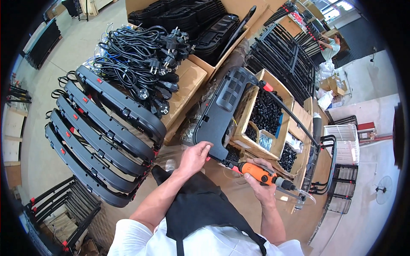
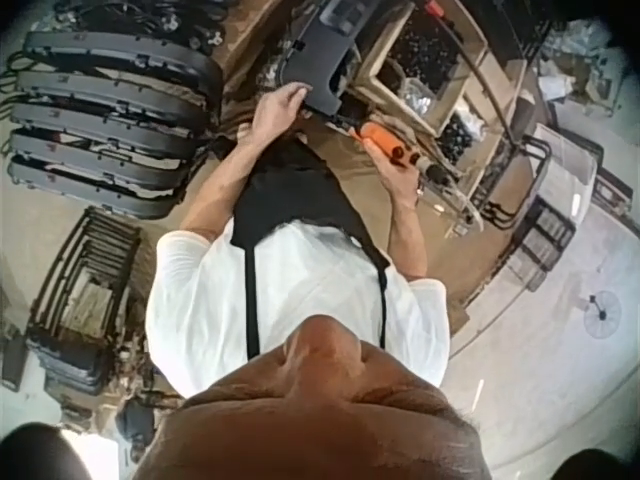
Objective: The user is assembling a plastic housing onto a metal frame using a power screwdriver and various components.
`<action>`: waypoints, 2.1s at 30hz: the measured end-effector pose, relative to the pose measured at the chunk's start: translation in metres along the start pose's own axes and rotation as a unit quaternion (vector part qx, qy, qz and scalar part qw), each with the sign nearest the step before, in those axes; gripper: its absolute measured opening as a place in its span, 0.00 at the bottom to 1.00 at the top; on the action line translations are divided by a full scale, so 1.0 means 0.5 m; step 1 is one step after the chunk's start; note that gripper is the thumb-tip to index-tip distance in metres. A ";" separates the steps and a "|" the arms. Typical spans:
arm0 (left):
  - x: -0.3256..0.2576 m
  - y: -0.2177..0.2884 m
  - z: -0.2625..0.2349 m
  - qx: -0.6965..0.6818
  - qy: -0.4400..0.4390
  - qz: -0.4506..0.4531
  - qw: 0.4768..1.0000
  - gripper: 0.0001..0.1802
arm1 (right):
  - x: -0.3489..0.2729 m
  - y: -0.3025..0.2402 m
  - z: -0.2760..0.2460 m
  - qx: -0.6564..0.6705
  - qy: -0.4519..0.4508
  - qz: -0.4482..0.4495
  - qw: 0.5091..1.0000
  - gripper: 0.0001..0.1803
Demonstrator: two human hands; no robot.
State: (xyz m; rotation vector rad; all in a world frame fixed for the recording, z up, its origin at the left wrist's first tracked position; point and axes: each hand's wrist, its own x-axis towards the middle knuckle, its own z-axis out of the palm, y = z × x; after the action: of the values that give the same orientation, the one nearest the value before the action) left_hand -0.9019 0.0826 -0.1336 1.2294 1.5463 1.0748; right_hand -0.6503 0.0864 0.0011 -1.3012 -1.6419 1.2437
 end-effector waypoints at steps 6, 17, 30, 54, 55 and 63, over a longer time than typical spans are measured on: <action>0.016 -0.017 -0.033 0.154 0.044 0.016 0.987 0.12 | 0.003 0.003 -0.006 -0.020 0.007 -0.022 1.000 0.28; 0.149 0.085 0.065 0.401 -0.231 0.134 0.876 0.09 | 0.007 0.002 -0.016 -0.028 0.001 0.007 1.000 0.27; 0.158 0.072 0.068 0.391 -0.249 0.124 0.877 0.10 | 0.029 0.033 -0.004 -0.058 -0.030 0.000 0.998 0.28; -0.073 0.002 0.070 -0.522 -0.057 -0.304 0.795 0.15 | 0.082 0.044 0.020 -0.152 -0.133 -0.063 0.977 0.24; -0.079 -0.002 0.079 -0.537 -0.057 -0.326 0.776 0.14 | 0.080 0.035 0.018 -0.152 -0.136 -0.064 0.977 0.24; -0.074 -0.006 0.101 -0.618 -0.015 -0.385 0.685 0.13 | 0.054 -0.001 0.031 0.006 -0.095 0.017 0.995 0.29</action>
State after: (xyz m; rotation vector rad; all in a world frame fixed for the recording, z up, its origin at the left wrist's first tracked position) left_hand -0.8490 0.0515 -0.1451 -0.3492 0.7403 1.0943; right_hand -0.6719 0.1085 -0.0042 -1.2399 -1.7455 1.4341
